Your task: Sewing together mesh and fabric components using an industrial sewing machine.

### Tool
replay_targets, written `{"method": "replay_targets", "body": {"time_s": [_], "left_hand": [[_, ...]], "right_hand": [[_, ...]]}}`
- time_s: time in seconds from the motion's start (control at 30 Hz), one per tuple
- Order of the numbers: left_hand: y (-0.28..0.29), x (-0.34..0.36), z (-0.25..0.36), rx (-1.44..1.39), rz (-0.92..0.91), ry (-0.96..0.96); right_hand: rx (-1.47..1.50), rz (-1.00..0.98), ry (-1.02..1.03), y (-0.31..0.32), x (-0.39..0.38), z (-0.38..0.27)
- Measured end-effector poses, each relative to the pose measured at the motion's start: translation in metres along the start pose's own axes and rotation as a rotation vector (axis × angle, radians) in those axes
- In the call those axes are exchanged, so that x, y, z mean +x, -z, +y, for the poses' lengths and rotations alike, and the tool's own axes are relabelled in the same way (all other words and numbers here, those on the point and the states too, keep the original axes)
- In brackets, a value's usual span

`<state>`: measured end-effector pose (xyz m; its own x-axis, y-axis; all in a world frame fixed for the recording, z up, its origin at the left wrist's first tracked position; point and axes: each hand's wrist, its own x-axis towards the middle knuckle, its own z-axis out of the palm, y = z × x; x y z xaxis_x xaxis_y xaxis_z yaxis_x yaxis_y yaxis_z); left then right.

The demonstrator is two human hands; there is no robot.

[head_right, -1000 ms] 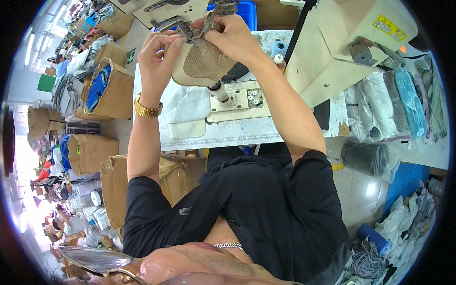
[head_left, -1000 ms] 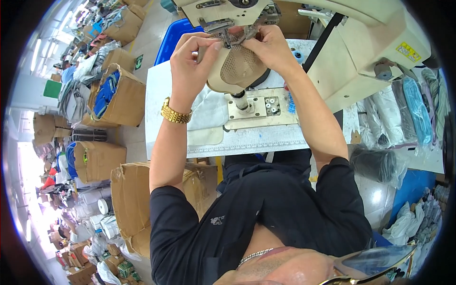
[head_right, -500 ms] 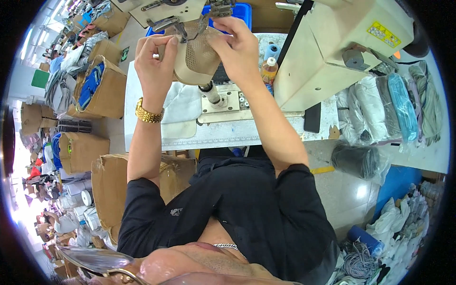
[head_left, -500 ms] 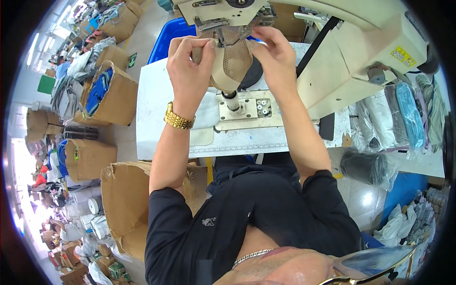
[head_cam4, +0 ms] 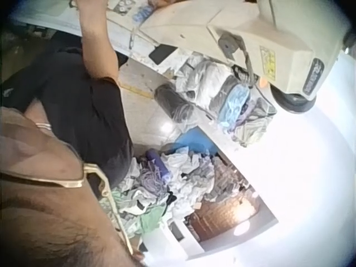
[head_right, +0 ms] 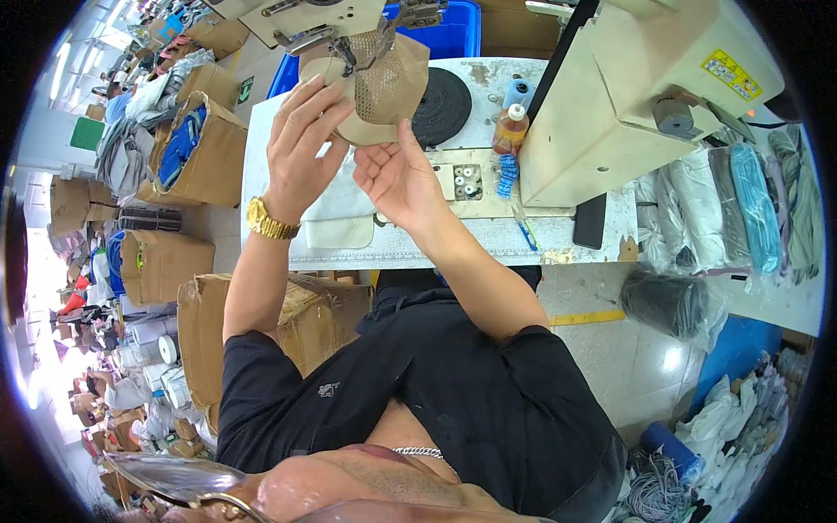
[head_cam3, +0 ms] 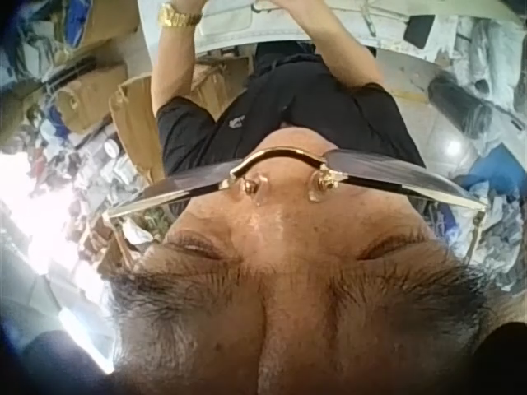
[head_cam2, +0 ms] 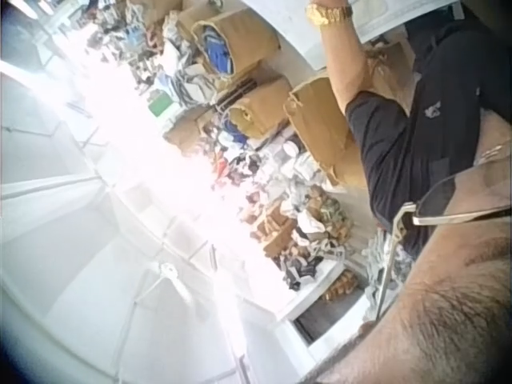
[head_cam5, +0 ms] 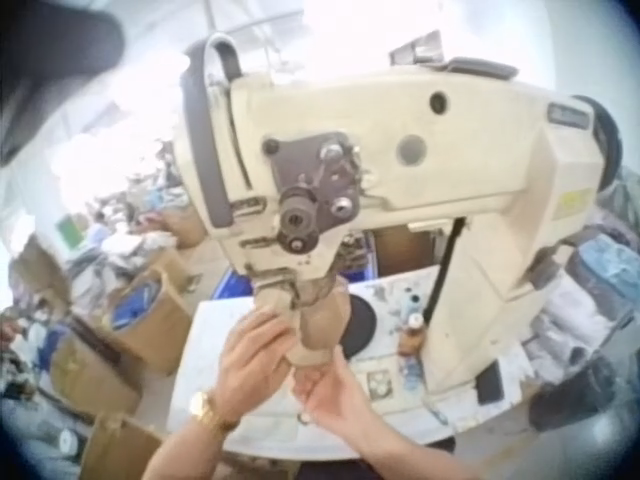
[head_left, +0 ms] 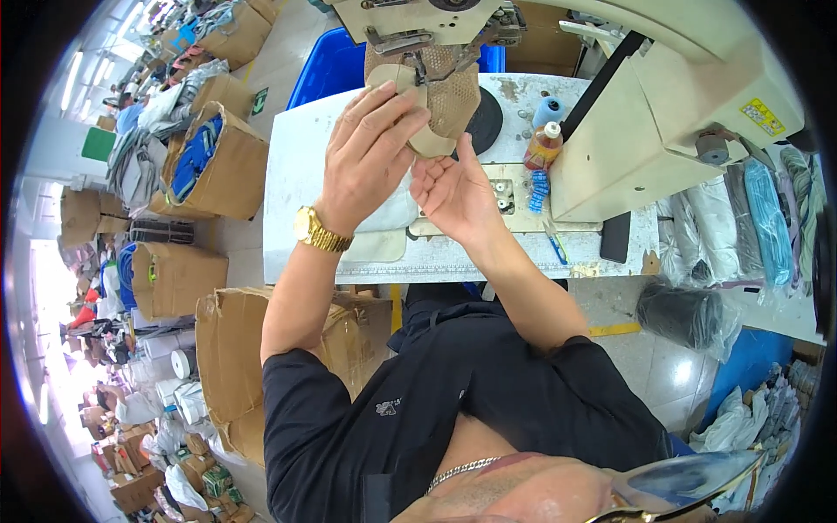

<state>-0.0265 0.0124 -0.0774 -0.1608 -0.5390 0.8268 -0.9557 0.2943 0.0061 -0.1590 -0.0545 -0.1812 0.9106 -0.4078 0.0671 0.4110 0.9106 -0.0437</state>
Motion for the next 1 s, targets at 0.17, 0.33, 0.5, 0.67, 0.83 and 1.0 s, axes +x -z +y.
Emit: {"method": "replay_targets", "body": {"time_s": [0.17, 0.33, 0.5, 0.67, 0.83, 1.0], "left_hand": [[-0.004, 0.002, -0.005, 0.054, 0.086, -0.07], [-0.007, 0.002, -0.002, 0.053, 0.12, -0.044], [-0.009, 0.002, -0.005, 0.051, 0.134, -0.04], [-0.018, 0.003, -0.006, 0.055, 0.186, -0.031], [-0.02, 0.003, -0.005, 0.024, 0.183, -0.016], [-0.019, -0.003, 0.003, 0.002, 0.183, -0.015]], "right_hand": [[0.031, -0.121, 0.082, 0.003, -0.01, -0.006], [-0.044, -0.201, 0.101, -0.003, -0.015, -0.013], [-0.054, -0.2, 0.09, -0.004, -0.013, -0.015], [-0.037, -0.173, 0.092, -0.004, -0.011, -0.021], [-0.058, -0.197, 0.124, -0.006, -0.008, -0.022], [-0.074, -0.141, 0.151, -0.009, -0.01, -0.028]]}}
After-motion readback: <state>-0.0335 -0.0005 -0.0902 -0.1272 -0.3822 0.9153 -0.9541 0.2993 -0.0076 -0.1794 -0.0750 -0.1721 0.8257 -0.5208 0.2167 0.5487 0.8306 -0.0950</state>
